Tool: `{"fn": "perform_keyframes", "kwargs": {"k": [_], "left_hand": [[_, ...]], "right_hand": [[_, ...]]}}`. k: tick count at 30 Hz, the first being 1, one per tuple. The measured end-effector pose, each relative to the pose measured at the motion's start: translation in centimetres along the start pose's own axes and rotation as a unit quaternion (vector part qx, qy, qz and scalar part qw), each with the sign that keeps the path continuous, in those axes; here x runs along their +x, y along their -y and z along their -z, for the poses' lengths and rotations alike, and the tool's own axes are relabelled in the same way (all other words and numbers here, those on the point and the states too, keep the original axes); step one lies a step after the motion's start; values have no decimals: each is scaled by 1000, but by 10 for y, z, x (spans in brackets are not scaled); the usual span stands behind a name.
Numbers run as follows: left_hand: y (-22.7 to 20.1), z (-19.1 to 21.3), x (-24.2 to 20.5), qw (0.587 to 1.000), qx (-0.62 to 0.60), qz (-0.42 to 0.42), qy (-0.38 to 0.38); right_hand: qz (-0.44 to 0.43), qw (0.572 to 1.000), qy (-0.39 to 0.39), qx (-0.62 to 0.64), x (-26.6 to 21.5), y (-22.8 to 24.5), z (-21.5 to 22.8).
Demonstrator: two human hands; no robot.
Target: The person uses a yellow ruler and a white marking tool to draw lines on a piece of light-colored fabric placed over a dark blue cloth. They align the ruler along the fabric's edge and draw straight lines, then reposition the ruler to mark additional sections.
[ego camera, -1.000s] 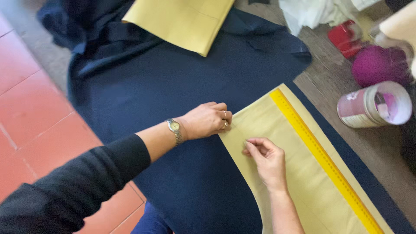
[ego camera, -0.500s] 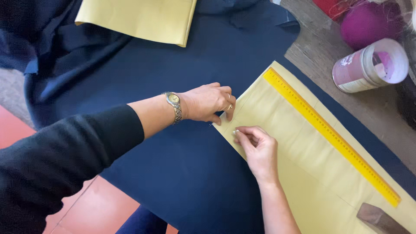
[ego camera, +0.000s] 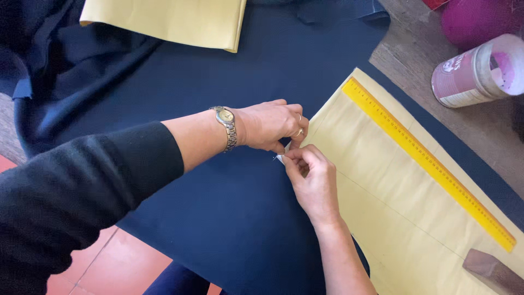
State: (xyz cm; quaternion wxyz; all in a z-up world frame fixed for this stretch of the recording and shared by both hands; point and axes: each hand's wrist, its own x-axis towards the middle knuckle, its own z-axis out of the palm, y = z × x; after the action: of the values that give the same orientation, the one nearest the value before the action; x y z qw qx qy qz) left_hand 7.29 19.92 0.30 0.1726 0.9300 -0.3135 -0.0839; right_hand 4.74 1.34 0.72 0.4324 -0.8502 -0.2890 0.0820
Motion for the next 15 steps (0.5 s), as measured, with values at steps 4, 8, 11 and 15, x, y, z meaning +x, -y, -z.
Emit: {"fn": "perform_keyframes", "kwargs": {"k": [4,8,11,15], "left_hand": [[-5,8,-1,1000,14,12,15],[-5,11,0,999,10,12,32],[-5,12,0,999,3,21,46],[-5,10,0,999,5,24,42]], "right_hand": [[12,1000,4,-23,1,-7,-2],[12,999,17,-39,2,-8,-3],[-6,999,21,-36,2,-6,-2],[-8,999,24,-46,3,-8,-4]]}}
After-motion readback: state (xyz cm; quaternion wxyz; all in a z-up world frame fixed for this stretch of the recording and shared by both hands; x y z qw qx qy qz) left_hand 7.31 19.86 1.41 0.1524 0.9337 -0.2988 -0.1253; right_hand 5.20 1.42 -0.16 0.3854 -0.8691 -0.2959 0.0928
